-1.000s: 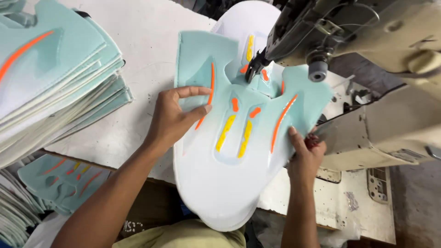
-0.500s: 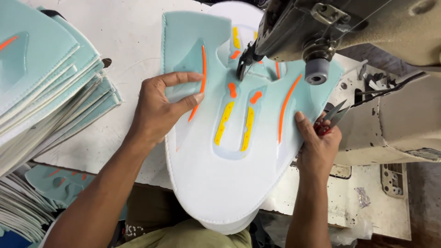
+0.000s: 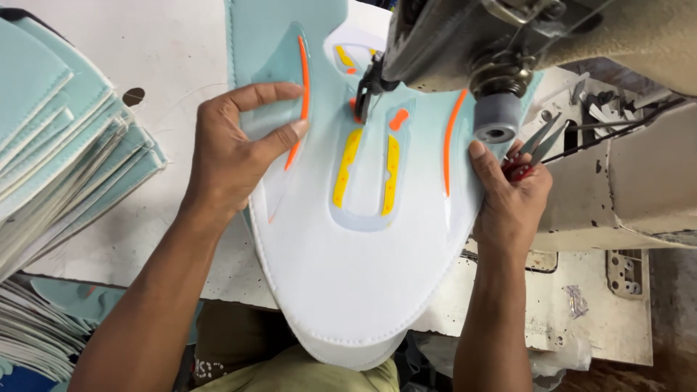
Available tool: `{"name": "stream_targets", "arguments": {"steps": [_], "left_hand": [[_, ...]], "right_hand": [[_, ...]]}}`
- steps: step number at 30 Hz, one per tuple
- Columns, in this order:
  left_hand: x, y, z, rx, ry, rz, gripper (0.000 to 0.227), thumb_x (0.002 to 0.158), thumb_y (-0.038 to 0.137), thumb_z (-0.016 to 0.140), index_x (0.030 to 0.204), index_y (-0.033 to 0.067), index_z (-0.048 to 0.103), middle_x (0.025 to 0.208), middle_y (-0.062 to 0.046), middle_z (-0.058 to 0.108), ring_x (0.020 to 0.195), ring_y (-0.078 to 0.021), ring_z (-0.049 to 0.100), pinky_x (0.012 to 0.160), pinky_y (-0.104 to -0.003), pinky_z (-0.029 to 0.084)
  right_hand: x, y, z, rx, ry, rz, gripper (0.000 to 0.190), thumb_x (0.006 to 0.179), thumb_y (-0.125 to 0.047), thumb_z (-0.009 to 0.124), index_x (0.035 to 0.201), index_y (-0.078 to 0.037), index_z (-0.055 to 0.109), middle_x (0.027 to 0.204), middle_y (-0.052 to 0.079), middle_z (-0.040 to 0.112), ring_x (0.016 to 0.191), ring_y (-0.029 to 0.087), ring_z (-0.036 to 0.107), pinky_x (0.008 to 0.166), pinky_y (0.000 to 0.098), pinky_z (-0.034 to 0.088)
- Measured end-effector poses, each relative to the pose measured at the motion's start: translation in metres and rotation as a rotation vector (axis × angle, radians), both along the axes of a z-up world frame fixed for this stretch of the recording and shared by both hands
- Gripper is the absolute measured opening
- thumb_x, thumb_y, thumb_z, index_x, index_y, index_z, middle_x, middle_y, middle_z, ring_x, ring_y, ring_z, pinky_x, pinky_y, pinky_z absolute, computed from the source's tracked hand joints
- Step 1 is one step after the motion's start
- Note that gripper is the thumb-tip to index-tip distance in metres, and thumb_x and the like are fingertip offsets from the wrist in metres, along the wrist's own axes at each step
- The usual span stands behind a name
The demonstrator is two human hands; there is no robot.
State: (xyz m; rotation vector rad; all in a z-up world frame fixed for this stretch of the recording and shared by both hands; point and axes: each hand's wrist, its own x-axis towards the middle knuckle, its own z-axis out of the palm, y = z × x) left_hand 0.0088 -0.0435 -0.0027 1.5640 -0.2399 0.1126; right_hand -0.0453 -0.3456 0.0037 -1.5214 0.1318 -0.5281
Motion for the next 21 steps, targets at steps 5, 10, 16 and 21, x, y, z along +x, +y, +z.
{"name": "stream_targets", "arguments": {"steps": [5, 10, 16, 21], "left_hand": [[0.006, -0.002, -0.002, 0.026, -0.026, 0.018, 0.031, 0.086, 0.003, 0.08, 0.116, 0.0003, 0.072, 0.112, -0.009, 0.075, 0.102, -0.0135, 0.071, 0.093, -0.028, 0.06], [0.006, -0.003, -0.014, -0.031, -0.151, 0.035, 0.048, 0.091, 0.0, 0.075, 0.134, -0.0034, 0.055, 0.131, -0.016, 0.062, 0.114, -0.0215, 0.065, 0.1, -0.034, 0.057], [0.051, 0.022, -0.055, -0.441, 0.289, 0.242, 0.051, 0.101, 0.019, 0.059, 0.144, 0.0041, 0.037, 0.127, -0.018, 0.064, 0.11, -0.0222, 0.071, 0.092, -0.035, 0.064], [0.118, 0.026, -0.049, -0.194, 0.398, -0.141, 0.048, 0.099, 0.035, 0.059, 0.134, 0.0037, 0.062, 0.119, -0.011, 0.073, 0.099, -0.0174, 0.073, 0.083, -0.034, 0.064]], "right_hand": [[0.008, -0.01, -0.009, -0.082, 0.041, -0.012, 0.014, 0.099, -0.007, 0.078, 0.104, 0.002, 0.069, 0.09, 0.0, 0.07, 0.073, 0.005, 0.06, 0.065, 0.0202, 0.048], [-0.013, -0.053, -0.006, -0.46, 0.242, -0.035, 0.034, 0.114, -0.028, 0.067, 0.106, 0.004, 0.063, 0.078, 0.005, 0.054, 0.061, 0.007, 0.042, 0.052, 0.0227, 0.036], [-0.035, -0.045, 0.046, -0.608, 0.172, 0.231, 0.038, 0.112, -0.033, 0.061, 0.131, -0.002, 0.068, 0.091, 0.004, 0.066, 0.072, 0.006, 0.049, 0.063, 0.0231, 0.039], [0.018, -0.002, 0.064, -1.406, 0.146, 0.085, 0.053, 0.099, -0.048, 0.074, 0.102, 0.003, 0.061, 0.076, 0.015, 0.066, 0.067, 0.025, 0.059, 0.066, 0.042, 0.049]]}}
